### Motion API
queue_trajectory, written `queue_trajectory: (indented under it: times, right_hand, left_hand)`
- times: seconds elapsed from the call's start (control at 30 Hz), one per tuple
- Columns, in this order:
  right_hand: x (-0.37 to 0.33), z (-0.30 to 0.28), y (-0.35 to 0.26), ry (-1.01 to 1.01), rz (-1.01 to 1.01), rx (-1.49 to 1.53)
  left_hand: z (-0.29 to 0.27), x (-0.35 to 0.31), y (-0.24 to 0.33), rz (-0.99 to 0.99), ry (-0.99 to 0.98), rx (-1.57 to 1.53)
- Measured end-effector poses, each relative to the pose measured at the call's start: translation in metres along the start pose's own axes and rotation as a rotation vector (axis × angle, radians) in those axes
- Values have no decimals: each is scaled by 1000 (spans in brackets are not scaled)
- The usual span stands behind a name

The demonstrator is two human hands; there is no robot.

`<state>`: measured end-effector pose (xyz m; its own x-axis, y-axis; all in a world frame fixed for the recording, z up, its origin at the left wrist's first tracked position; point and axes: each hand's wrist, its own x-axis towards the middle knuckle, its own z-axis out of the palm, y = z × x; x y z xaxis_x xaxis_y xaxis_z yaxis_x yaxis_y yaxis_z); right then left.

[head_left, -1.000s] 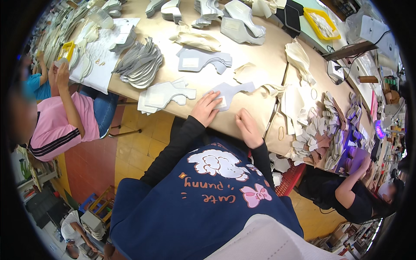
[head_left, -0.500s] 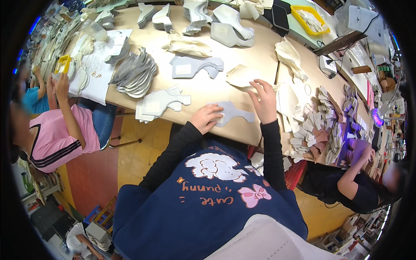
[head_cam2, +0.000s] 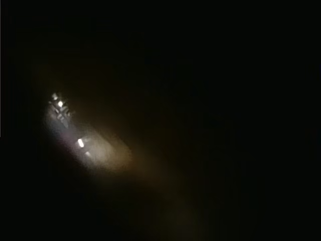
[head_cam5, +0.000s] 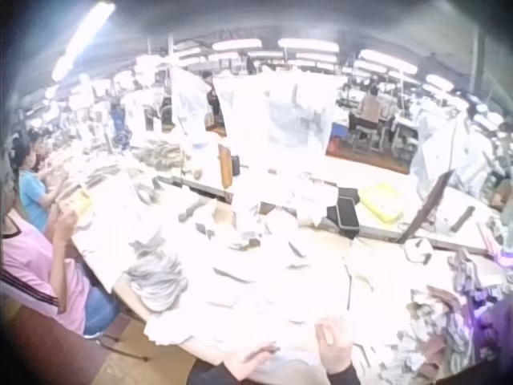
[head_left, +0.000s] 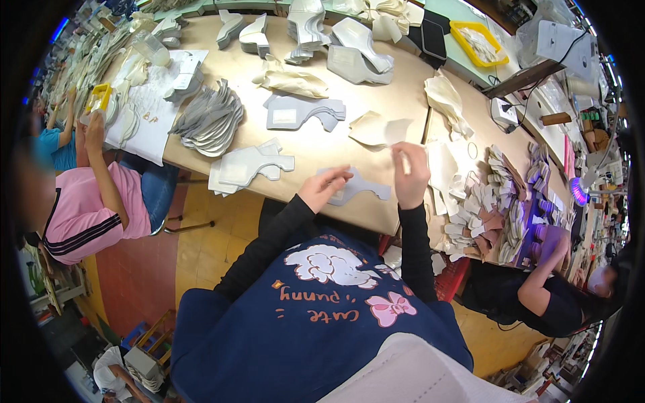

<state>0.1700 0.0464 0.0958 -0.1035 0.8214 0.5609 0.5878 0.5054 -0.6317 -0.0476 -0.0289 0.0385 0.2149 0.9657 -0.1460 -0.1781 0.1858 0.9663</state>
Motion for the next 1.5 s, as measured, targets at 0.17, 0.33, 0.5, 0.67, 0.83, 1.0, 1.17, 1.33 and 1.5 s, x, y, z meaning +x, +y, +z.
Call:
queue_trajectory:
  times: [0.17,0.33,0.5,0.67,0.83,1.0,1.17,1.33,1.5]
  right_hand:
    - [-28,-5,-33,-501,-286,134]
    - [-28,-4,-36,-316,-27,41]
    - [-25,2,-21,-812,500,589]
    - [-27,23,-10,-826,642,626]
    - [-19,23,-6,-869,561,600]
    - [-18,21,-20,-800,606,641]
    - [-22,12,-40,-381,-96,-32]
    - [-40,9,-56,-428,42,305]
    - [-46,13,-62,-340,195,481]
  left_hand:
    - [12,2,11,-171,194,-292]
    - [6,-8,-1,-95,153,-210]
    - [7,-30,-15,-131,142,-265]
    - [-25,-51,-15,-236,232,-48]
    - [-40,-58,-4,-246,265,-162]
    - [-24,-45,9,-168,261,-187]
    - [-18,-29,22,-110,265,-165]
    - [-1,-22,37,-62,209,-172]
    - [10,-19,51,10,153,-233]
